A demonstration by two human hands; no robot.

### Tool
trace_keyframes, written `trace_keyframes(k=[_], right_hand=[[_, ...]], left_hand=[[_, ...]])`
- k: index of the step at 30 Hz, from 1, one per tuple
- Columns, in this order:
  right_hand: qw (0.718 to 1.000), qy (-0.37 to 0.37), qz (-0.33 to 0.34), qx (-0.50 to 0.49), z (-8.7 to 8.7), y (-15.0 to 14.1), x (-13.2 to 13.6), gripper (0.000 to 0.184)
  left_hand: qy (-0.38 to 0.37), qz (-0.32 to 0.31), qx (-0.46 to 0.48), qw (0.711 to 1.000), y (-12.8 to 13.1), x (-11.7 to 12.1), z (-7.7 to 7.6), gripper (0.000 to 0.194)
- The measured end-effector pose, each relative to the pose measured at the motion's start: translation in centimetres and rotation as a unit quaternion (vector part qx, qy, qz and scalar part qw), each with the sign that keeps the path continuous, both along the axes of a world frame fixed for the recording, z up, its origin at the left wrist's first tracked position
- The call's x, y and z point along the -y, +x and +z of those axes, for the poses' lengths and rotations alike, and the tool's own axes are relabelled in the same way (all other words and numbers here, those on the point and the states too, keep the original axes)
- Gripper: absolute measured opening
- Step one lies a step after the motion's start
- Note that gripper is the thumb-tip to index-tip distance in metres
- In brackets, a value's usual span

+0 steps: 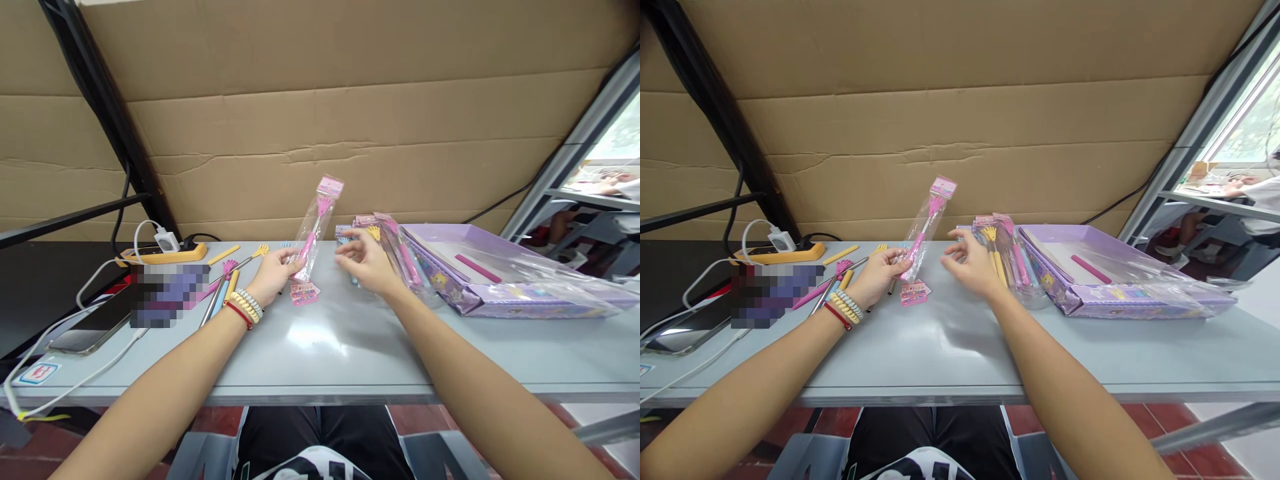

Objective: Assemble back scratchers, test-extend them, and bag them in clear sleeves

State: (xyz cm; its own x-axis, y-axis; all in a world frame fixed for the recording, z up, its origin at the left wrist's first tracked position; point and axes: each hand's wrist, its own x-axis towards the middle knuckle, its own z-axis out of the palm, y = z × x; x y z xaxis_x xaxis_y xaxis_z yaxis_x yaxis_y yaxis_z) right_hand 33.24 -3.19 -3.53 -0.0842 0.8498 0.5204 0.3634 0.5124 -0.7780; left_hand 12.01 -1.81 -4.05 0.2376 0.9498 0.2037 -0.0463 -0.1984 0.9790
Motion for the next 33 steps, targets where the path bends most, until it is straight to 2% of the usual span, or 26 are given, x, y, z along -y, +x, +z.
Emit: trace_keyframes(k=[3, 5, 7, 12, 16, 24, 29, 33], right_hand=[[0.982, -0.048, 0.173, 0.051, -0.4, -2.2, 1.5, 0.046], [0.971, -0.051, 0.223, 0.076, -0.6, -3.3, 2.1, 0.035], [0.968, -0.060, 0.229, 0.083, -0.7, -3.9, 2.3, 0.028], [0.977, -0.122, 0.169, 0.042, -0.2, -4.0, 2.3, 0.023], [0.982, -0.139, 0.102, 0.074, 0.2, -3.8, 2.4, 0.028], [0.981, -0.041, -0.025, 0.186, -0.2, -3.6, 1.9, 0.053], [0.973, -0.029, -0.075, 0.218, -0.8, -3.6, 1.8, 0.055], [0.972, -0.025, -0.064, 0.227, -1.0, -3.6, 1.7, 0.045]], left_hand=[[-0.016, -0.028, 0.044, 0.999, 0.3, -0.1, -0.2, 0.044], [-0.018, -0.045, 0.056, 0.997, 0.4, 0.0, -0.3, 0.044], [-0.020, -0.054, 0.062, 0.996, 0.5, 0.2, -0.3, 0.047], [-0.020, -0.069, 0.040, 0.997, 0.8, 0.6, -0.3, 0.047], [-0.027, -0.104, 0.007, 0.994, 1.0, 0.9, -0.2, 0.044], [-0.054, -0.148, -0.011, 0.987, 0.9, 0.9, -0.2, 0.048], [-0.052, -0.158, -0.024, 0.986, 0.7, 0.7, -0.4, 0.054], [-0.015, -0.169, -0.057, 0.984, 0.5, 1.0, -0.2, 0.050]])
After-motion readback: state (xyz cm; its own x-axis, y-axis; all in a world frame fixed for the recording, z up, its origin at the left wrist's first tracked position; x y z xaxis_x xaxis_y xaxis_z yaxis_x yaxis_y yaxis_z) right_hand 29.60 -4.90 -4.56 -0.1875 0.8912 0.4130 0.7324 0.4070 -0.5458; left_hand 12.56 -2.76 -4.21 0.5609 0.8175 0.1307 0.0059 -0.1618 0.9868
